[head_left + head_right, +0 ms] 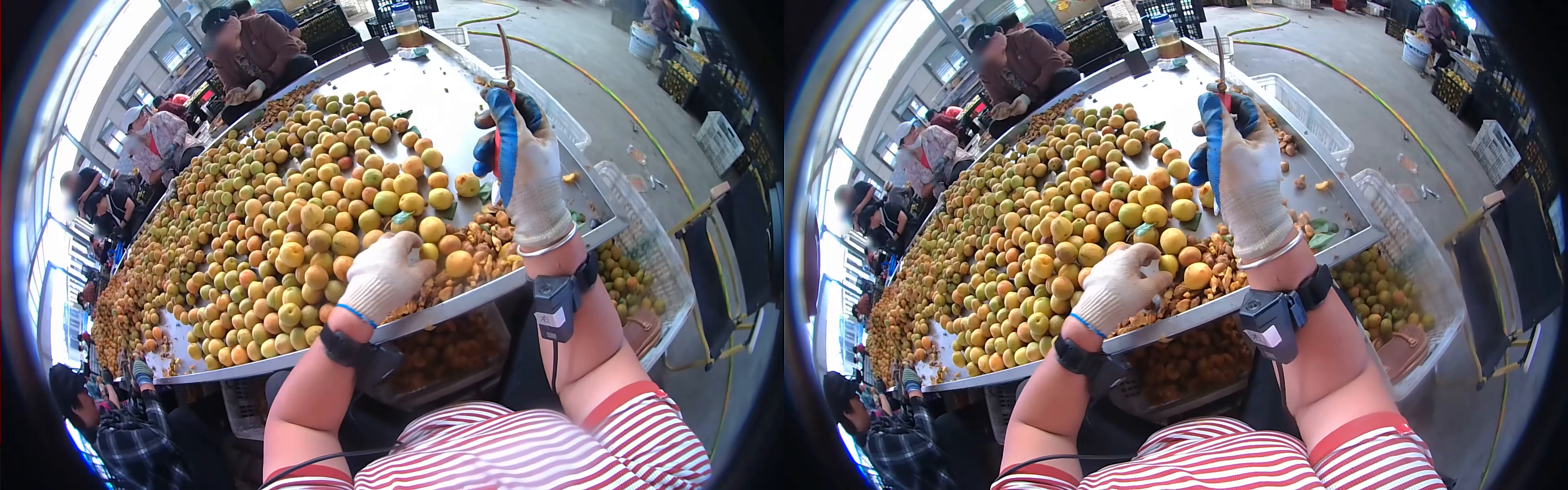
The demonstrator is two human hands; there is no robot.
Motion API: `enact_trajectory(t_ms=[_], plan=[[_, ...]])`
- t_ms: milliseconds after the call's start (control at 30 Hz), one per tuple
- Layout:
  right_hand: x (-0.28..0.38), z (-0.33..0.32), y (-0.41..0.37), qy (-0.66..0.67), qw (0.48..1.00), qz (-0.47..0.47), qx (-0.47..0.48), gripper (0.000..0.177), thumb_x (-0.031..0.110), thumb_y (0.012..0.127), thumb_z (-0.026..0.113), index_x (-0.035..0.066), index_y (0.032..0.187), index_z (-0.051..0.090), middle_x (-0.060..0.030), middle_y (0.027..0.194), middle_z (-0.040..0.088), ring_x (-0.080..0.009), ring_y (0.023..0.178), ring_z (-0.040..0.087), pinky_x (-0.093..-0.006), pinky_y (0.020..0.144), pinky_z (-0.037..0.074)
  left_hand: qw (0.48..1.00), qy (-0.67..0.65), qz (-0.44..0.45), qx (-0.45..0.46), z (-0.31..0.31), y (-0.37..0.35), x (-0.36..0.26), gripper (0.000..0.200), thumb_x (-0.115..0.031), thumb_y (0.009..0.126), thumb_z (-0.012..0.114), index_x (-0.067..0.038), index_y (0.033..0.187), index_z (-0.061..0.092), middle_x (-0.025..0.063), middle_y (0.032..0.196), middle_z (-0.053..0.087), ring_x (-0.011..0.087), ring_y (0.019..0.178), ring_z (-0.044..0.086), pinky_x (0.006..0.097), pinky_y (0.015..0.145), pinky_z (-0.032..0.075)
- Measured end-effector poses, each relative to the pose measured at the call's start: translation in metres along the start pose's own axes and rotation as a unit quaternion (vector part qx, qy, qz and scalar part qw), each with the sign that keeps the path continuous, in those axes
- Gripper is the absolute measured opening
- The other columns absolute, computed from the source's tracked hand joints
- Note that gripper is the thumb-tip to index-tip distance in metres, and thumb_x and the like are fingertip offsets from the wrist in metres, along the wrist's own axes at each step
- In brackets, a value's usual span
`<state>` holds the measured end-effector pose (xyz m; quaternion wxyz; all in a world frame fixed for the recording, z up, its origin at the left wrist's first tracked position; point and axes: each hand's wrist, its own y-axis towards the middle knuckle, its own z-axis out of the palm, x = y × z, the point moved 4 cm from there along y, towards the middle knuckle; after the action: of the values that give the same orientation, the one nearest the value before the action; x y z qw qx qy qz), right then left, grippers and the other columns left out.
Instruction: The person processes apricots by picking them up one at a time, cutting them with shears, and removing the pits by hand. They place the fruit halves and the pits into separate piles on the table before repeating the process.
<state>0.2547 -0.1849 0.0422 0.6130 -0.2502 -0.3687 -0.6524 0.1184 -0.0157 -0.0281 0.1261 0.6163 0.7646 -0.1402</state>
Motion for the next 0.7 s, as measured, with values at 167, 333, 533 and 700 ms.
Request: enact_trajectory(t_ms=[167,333,533,700], plan=[[0.007,-0.007,0.003,-0.058,0.998,-0.022,-0.018,0.023,0.030,0.096,0.070,0.007,0.101,0.069,-0.0069,0.082,0.069,-0.0123,0.051,0.063,-0.0269,0.041,0.049,0.996,0.038,-0.040,0.063,0.006,0.005,-0.001,0.049,-0.043,0.084,0.069,-0.009,0.120,0.066,0.0185,0.115,0.068,0.0357,0.106,0.067,0.0453,0.089,0.054],[0.006,-0.002,0.004,-0.008,0.999,-0.023,0.029,0.022,0.029,0.097,0.071,0.009,0.106,0.065,-0.0042,0.076,0.068,-0.0081,0.047,0.059,-0.0221,0.038,0.045,0.998,-0.010,-0.021,0.058,-0.004,0.010,0.008,0.050,-0.039,0.082,0.072,-0.013,0.125,0.066,0.0171,0.113,0.069,0.0328,0.104,0.068,0.0433,0.087,0.055],[0.001,-0.002,0.001,-0.023,1.000,-0.004,0.001,0.023,0.030,0.097,0.072,0.009,0.104,0.065,-0.0031,0.076,0.067,-0.0075,0.047,0.059,-0.0213,0.037,0.045,0.997,0.028,0.048,0.045,0.009,0.023,-0.017,0.061,-0.031,0.078,0.074,-0.023,0.137,0.058,0.0158,0.112,0.069,0.0340,0.107,0.067,0.0423,0.089,0.055],[0.004,-0.003,0.001,-0.016,1.000,-0.001,0.004,0.022,0.030,0.096,0.072,0.009,0.102,0.066,-0.0026,0.075,0.067,-0.0069,0.047,0.058,-0.0202,0.037,0.046,0.997,0.038,0.051,-0.043,-0.001,0.016,0.001,0.053,-0.029,0.076,0.075,-0.022,0.127,0.065,0.0122,0.107,0.068,0.0336,0.103,0.068,0.0406,0.091,0.055]])
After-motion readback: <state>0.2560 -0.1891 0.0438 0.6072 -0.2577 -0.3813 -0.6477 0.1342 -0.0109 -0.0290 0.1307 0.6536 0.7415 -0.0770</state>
